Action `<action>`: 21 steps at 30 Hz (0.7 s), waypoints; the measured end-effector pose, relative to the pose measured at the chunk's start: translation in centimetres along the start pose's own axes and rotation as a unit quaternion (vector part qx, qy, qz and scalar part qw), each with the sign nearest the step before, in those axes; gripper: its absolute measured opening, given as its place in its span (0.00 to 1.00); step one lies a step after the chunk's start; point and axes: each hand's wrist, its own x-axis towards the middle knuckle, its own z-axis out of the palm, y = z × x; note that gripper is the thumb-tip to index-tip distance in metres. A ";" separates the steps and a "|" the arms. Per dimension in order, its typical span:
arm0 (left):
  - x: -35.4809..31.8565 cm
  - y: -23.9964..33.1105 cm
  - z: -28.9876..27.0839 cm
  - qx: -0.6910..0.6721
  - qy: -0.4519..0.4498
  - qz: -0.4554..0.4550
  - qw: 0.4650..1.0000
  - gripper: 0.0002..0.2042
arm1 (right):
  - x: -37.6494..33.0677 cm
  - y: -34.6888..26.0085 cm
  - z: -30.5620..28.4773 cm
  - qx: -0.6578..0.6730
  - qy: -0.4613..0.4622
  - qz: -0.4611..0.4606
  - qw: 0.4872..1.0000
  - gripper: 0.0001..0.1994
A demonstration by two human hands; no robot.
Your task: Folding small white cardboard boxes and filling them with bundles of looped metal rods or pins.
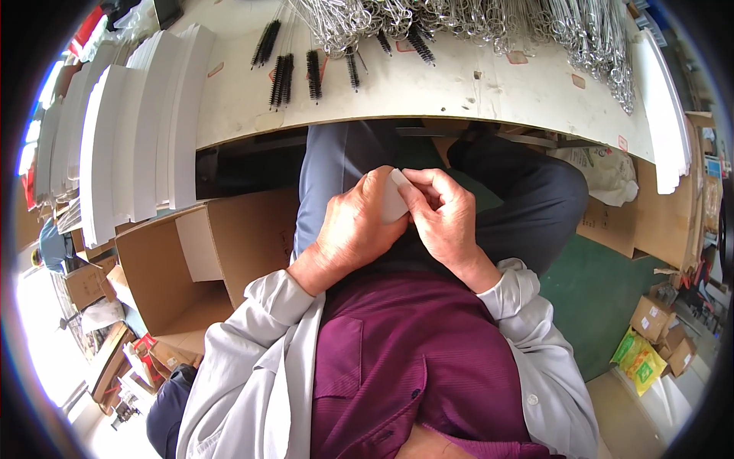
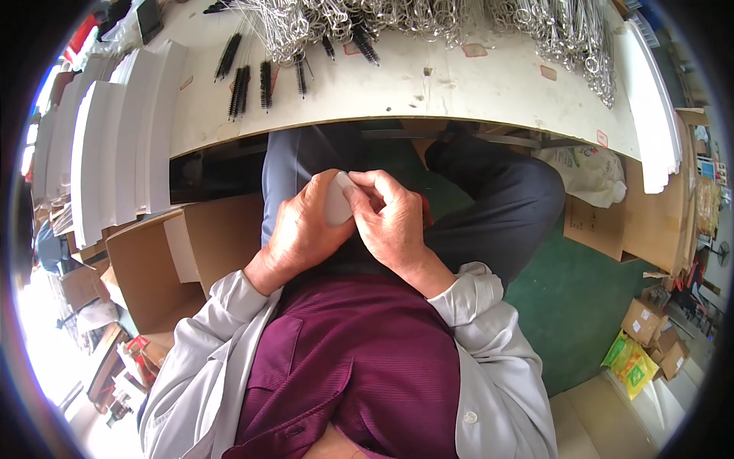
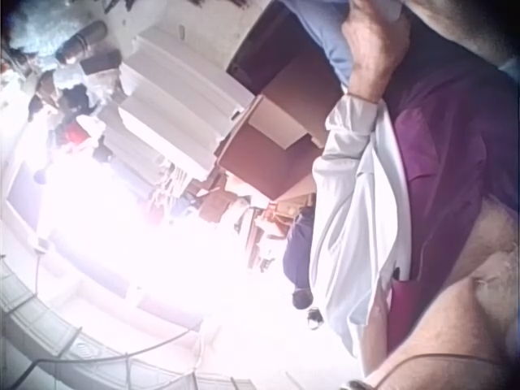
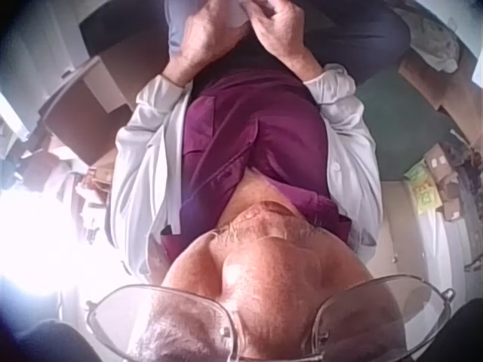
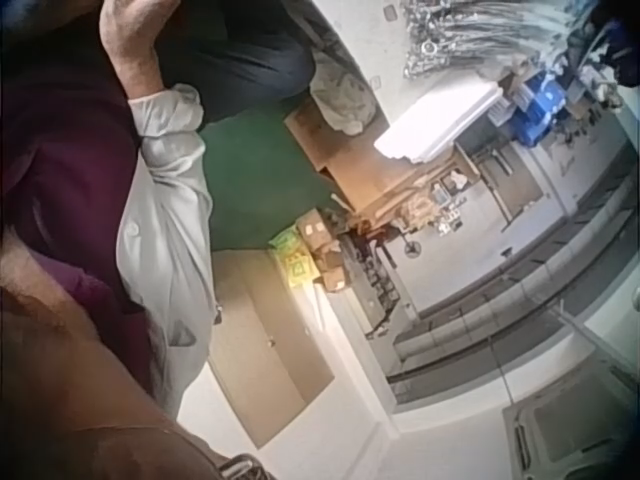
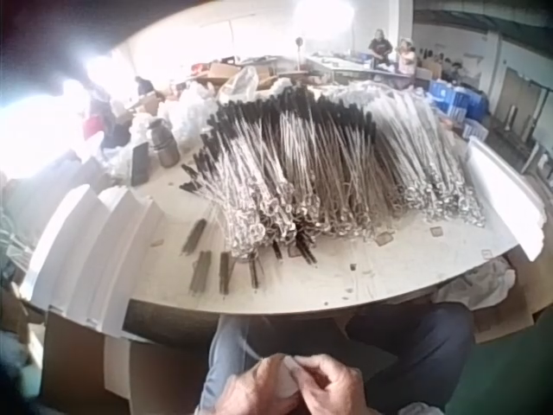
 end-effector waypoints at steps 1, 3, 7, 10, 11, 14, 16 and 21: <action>-0.1 0.0 0.0 -0.001 0.000 0.000 1.000 0.31 | 0.0 0.1 0.1 0.029 0.009 0.008 0.999 0.08; -0.2 0.0 0.0 -0.009 0.003 -0.001 1.000 0.30 | 0.2 0.0 -0.1 0.044 0.001 0.018 0.999 0.08; -0.2 0.1 0.2 -0.005 0.047 0.061 0.997 0.26 | 0.6 -0.4 -1.1 0.101 -0.015 0.082 0.991 0.07; -0.3 -0.1 0.4 -0.007 0.051 0.065 0.997 0.25 | 0.7 -0.7 -1.4 0.115 -0.023 0.104 0.988 0.08; -0.5 -0.1 0.3 -0.013 0.038 0.049 0.998 0.27 | 0.7 -0.6 -1.6 0.115 -0.023 0.104 0.988 0.08; -0.6 -0.1 0.3 -0.017 0.029 0.035 0.999 0.28 | 0.9 -0.6 -1.7 0.139 -0.027 0.122 0.982 0.08; -0.6 -0.1 0.3 -0.015 0.032 0.038 0.999 0.28 | 0.9 -0.9 -1.6 0.140 -0.017 0.131 0.981 0.08; -0.8 -0.2 0.3 -0.004 0.031 0.041 0.999 0.29 | 0.5 -0.5 -1.0 0.102 0.003 0.088 0.991 0.09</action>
